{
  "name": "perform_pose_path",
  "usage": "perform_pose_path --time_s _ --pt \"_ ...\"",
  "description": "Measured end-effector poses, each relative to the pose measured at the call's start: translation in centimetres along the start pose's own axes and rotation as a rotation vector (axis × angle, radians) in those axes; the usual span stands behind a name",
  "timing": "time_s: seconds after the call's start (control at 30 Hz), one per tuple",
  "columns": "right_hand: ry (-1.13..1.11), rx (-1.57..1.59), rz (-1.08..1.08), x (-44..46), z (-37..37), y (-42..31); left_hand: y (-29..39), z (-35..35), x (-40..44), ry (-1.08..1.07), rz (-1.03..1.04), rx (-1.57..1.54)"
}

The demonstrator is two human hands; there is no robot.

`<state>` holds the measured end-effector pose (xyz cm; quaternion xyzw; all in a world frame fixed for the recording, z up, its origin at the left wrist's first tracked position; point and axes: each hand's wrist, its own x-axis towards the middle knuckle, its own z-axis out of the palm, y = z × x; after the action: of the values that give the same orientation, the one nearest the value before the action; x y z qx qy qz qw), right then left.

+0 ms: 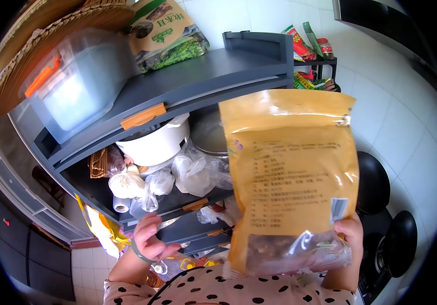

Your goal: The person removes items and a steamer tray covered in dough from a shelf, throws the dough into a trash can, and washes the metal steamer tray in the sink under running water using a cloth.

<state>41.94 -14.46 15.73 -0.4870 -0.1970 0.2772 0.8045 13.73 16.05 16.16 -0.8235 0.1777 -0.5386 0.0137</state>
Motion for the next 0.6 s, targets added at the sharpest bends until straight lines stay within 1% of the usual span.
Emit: perform_pose_path --time_s 0.1,0.17,0.3,0.4,0.47,0.5,0.53,0.57,0.6 --pt "-0.011 0.066 -0.106 -1.6 0.3 -1.6 0.2 0.9 0.5 -0.05 -0.046 -0.043" --pt "-0.025 0.122 -0.207 -2.7 2.3 -3.0 0.4 1.3 0.8 -0.043 -0.072 -0.08" --pt "-0.025 0.126 -0.318 -2.7 0.5 -4.5 0.8 1.6 0.1 -0.049 -0.12 -0.107" --pt "-0.041 0.124 -0.406 -0.6 -0.2 -6.5 1.5 1.1 -0.3 -0.062 -0.186 -0.086" --pt "-0.033 0.133 -0.447 3.2 -1.9 -8.8 2.0 1.0 -0.8 -0.042 -0.242 -0.061" --pt "-0.049 0.143 -0.456 5.4 -1.7 -9.9 2.3 0.8 -1.0 -0.031 -0.27 -0.048" --pt "-0.094 0.144 -0.459 7.5 0.3 -11.1 2.6 0.6 -1.1 -0.031 -0.286 -0.033" --pt "-0.254 0.113 -0.455 8.3 6.3 -12.9 3.0 0.4 -1.0 -0.031 -0.301 -0.017" --pt "-0.312 0.066 -0.424 9.2 10.6 -14.2 3.4 0.1 -1.0 -0.03 -0.315 0.0"
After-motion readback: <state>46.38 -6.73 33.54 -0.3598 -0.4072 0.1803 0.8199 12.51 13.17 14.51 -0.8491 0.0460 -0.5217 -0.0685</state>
